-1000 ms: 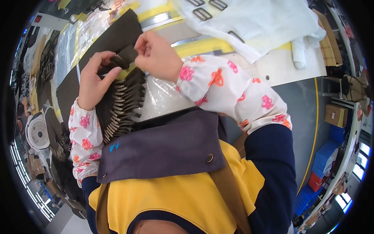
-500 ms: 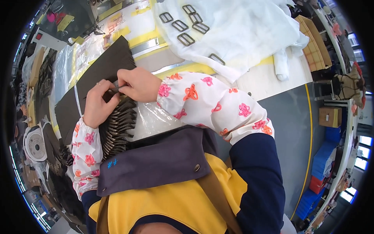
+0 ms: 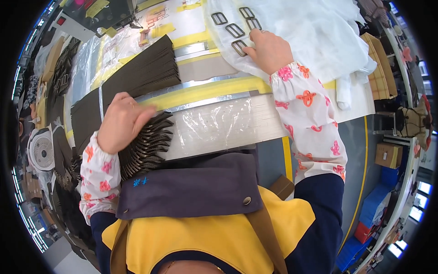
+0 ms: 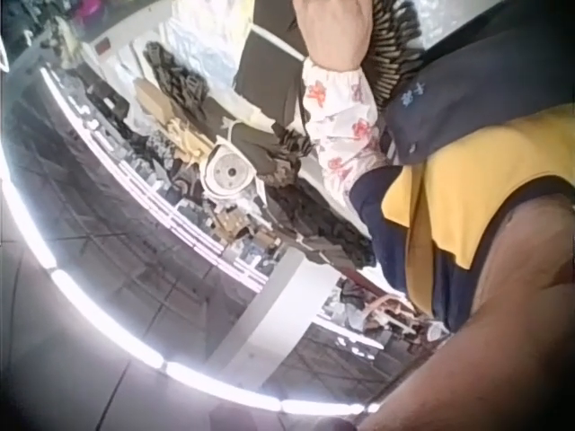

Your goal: Manual attachment of metal buckles to pre-cut fabric straps at an assembly workbench.

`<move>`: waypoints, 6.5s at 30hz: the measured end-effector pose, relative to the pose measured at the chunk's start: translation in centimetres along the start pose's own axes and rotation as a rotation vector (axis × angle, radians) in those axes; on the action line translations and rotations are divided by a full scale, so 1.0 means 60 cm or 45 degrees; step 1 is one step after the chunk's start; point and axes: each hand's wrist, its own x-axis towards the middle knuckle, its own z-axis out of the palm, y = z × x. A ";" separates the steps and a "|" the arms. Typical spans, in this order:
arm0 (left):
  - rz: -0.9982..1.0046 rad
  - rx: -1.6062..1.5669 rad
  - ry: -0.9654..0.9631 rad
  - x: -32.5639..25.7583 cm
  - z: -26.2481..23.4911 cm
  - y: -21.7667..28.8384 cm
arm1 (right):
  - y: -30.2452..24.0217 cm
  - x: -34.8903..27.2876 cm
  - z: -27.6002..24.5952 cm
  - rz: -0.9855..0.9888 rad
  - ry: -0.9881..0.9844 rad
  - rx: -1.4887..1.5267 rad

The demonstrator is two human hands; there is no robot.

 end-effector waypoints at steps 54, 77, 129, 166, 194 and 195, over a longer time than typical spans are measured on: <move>-0.413 -1.089 0.619 0.013 0.027 -0.034 | -0.250 -0.006 0.047 0.223 -0.670 1.826; -0.355 -0.170 0.229 -0.008 -0.001 -0.053 | -0.294 0.006 0.102 0.065 -0.743 1.789; 0.030 -0.097 0.149 0.059 0.054 -0.063 | -0.104 0.003 -0.025 -0.221 -0.282 1.288; -0.437 -0.533 0.125 -0.020 -0.014 -0.065 | -0.290 0.027 0.096 0.078 -0.858 1.738; 0.002 -0.294 0.000 0.003 0.009 -0.031 | -0.004 0.090 0.038 -0.113 0.052 -0.051; -0.043 -0.369 0.008 0.005 0.007 -0.034 | 0.004 0.094 0.043 0.005 -0.033 -0.152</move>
